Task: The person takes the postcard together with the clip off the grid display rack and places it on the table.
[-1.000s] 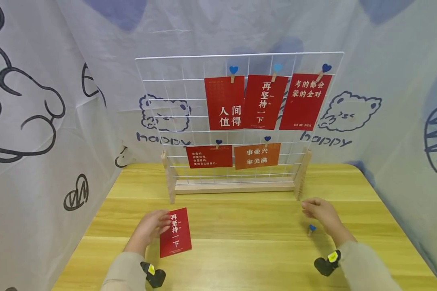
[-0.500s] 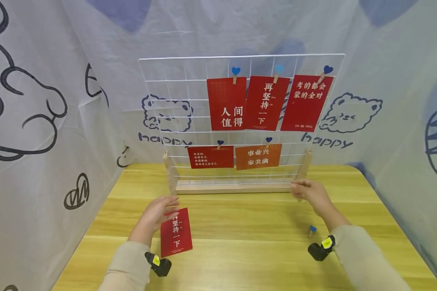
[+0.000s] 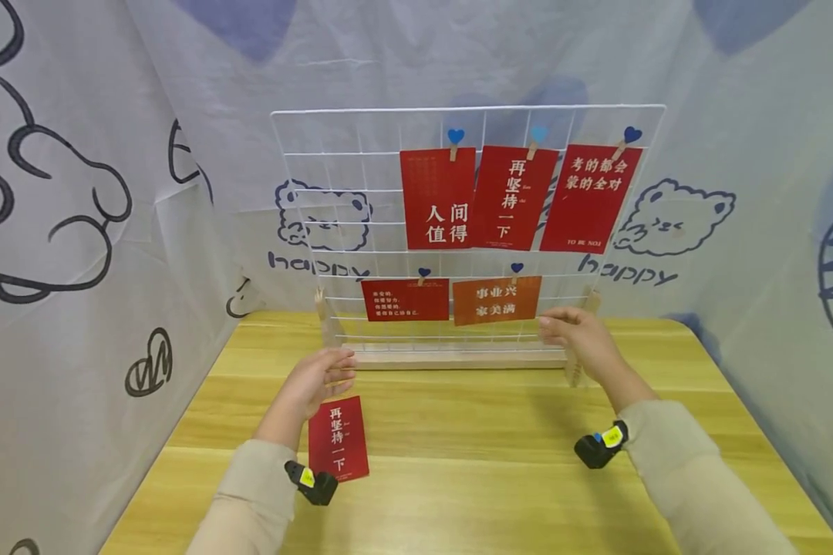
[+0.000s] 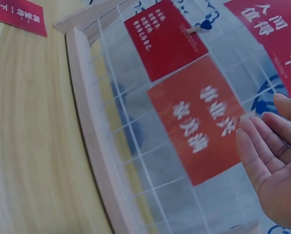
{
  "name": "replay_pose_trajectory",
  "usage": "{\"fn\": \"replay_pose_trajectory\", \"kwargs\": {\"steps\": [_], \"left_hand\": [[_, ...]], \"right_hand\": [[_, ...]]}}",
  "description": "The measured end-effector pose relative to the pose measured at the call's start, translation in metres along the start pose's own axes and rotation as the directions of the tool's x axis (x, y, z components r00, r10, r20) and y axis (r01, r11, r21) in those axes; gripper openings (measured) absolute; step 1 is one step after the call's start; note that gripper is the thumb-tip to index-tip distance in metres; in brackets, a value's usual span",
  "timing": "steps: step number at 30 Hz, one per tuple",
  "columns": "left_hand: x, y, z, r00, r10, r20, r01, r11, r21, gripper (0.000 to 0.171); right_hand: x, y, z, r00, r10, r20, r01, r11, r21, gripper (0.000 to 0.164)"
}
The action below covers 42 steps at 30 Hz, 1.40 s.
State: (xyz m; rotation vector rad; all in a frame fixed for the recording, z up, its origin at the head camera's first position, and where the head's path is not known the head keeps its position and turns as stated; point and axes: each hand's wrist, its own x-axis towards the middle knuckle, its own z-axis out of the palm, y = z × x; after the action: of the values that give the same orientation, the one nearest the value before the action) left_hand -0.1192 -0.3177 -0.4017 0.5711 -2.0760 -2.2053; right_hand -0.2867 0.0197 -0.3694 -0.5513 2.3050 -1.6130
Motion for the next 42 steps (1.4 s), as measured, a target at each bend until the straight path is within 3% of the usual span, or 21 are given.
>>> {"fn": "replay_pose_trajectory", "kwargs": {"steps": [8, 29, 32, 36, 39, 42], "left_hand": [[0.009, 0.022, 0.009, 0.996, 0.031, 0.082, -0.029, 0.999, -0.020, 0.038], [0.026, 0.077, 0.029, 0.986, 0.137, 0.095, -0.129, 0.988, -0.087, 0.030], [0.028, 0.083, 0.031, 0.984, 0.149, 0.095, -0.142, 0.987, -0.077, 0.033], [0.030, 0.090, 0.034, 0.981, 0.158, 0.109, -0.152, 0.986, -0.061, 0.038], [0.032, 0.094, 0.036, 0.979, 0.167, 0.114, -0.162, 0.985, -0.053, 0.036], [0.034, 0.099, 0.039, 0.978, 0.178, 0.105, -0.174, 0.984, -0.049, 0.032]], "right_hand": [[0.006, -0.028, 0.000, 0.997, -0.080, -0.005, 0.080, 0.997, -0.014, 0.048], [0.026, -0.091, 0.006, 0.986, -0.140, -0.088, 0.144, 0.988, 0.045, 0.040], [0.039, -0.092, 0.003, 0.984, -0.163, -0.076, 0.169, 0.982, 0.084, 0.038], [0.096, -0.058, -0.013, 0.977, -0.205, -0.060, 0.213, 0.949, 0.233, 0.032], [0.121, -0.047, -0.020, 0.975, -0.209, -0.080, 0.222, 0.945, 0.240, 0.035], [0.119, -0.060, -0.018, 0.977, -0.184, -0.104, 0.203, 0.956, 0.213, 0.038]]}}
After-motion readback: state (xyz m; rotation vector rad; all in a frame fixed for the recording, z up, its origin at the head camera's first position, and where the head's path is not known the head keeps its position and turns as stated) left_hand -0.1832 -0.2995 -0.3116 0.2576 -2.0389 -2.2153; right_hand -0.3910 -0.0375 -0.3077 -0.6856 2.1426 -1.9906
